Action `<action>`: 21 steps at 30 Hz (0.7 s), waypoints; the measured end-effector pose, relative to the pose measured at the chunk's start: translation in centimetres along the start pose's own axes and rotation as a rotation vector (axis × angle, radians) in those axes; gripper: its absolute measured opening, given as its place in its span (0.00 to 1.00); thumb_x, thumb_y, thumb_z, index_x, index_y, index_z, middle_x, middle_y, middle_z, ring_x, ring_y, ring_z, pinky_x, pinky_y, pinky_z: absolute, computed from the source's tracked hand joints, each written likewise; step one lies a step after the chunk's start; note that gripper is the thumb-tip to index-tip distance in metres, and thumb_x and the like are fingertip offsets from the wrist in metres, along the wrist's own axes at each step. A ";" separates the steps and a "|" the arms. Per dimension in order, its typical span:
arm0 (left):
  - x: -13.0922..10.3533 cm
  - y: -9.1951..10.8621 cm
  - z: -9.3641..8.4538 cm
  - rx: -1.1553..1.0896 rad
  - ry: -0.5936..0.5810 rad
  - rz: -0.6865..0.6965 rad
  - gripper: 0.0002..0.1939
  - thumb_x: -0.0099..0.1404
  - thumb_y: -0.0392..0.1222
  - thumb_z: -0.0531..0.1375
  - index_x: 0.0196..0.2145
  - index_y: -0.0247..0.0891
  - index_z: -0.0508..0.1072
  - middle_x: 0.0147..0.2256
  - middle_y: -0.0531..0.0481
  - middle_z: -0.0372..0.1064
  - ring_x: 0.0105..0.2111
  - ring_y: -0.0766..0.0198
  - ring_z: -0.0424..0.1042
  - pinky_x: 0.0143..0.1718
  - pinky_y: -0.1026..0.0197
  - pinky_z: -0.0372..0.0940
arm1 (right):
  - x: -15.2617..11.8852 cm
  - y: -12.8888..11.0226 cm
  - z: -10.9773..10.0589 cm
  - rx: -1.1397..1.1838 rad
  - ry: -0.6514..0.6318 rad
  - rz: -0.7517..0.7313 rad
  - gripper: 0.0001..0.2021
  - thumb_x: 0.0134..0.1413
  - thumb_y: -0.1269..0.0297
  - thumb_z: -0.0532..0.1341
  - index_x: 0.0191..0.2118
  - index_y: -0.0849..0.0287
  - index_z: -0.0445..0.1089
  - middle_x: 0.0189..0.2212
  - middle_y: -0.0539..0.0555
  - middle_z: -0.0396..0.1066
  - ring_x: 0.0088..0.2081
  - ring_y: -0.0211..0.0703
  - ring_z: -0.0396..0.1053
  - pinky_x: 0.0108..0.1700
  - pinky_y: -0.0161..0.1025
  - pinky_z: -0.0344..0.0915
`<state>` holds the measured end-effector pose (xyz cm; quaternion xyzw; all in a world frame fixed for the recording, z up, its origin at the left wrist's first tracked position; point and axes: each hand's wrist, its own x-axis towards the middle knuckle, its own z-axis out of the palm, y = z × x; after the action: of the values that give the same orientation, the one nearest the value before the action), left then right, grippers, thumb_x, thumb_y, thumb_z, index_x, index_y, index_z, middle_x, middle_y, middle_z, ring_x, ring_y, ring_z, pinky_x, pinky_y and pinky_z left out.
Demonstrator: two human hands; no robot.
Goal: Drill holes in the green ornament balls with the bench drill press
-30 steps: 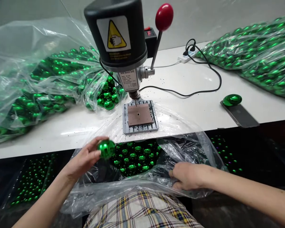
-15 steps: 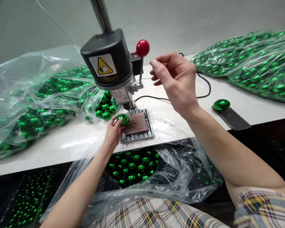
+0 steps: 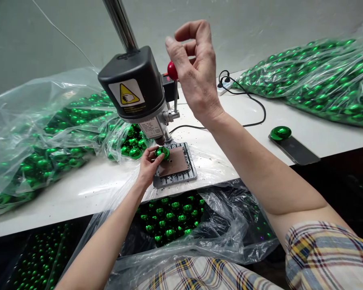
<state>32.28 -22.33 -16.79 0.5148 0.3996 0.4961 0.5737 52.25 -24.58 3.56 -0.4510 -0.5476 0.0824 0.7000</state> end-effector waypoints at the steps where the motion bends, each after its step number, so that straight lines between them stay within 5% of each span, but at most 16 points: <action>1: 0.1 -0.1 0.1 0.011 -0.006 0.003 0.25 0.50 0.44 0.76 0.44 0.40 0.75 0.38 0.49 0.77 0.36 0.65 0.72 0.41 0.64 0.64 | 0.1 0.1 0.2 -0.001 -0.009 0.018 0.06 0.66 0.61 0.56 0.39 0.48 0.55 0.38 0.51 0.67 0.43 0.44 0.74 0.41 0.40 0.76; 9: 0.3 -0.7 -0.1 0.088 -0.002 0.038 0.21 0.47 0.38 0.77 0.40 0.40 0.78 0.42 0.46 0.75 0.45 0.57 0.71 0.46 0.61 0.65 | -0.1 0.4 0.9 0.184 -0.026 0.074 0.08 0.67 0.66 0.58 0.35 0.49 0.58 0.31 0.48 0.64 0.32 0.38 0.67 0.37 0.36 0.74; 14: 0.2 -1.4 -0.3 0.374 -0.113 0.306 0.19 0.49 0.40 0.75 0.39 0.41 0.78 0.44 0.46 0.76 0.51 0.51 0.69 0.58 0.49 0.61 | 0.5 2.0 1.6 0.256 -0.050 -0.014 0.09 0.65 0.63 0.59 0.33 0.49 0.60 0.26 0.48 0.62 0.29 0.41 0.66 0.34 0.38 0.71; 17: 0.0 -2.1 -0.1 0.362 -0.160 0.327 0.21 0.52 0.41 0.73 0.43 0.40 0.74 0.47 0.44 0.74 0.52 0.52 0.70 0.56 0.49 0.63 | 0.5 2.8 1.9 0.321 -0.107 -0.053 0.10 0.62 0.57 0.63 0.32 0.49 0.62 0.28 0.49 0.64 0.29 0.40 0.66 0.30 0.37 0.68; 21: -0.3 -3.1 -0.8 0.142 0.082 0.189 0.28 0.50 0.44 0.74 0.44 0.41 0.64 0.42 0.49 0.72 0.44 0.60 0.74 0.50 0.55 0.67 | 0.1 3.1 1.6 0.337 -0.111 -0.084 0.11 0.59 0.55 0.65 0.32 0.49 0.64 0.29 0.48 0.66 0.29 0.39 0.65 0.30 0.37 0.67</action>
<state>31.92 -22.37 -19.99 0.5690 0.4065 0.5389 0.4697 52.09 -21.89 1.41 -0.2987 -0.5820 0.1687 0.7373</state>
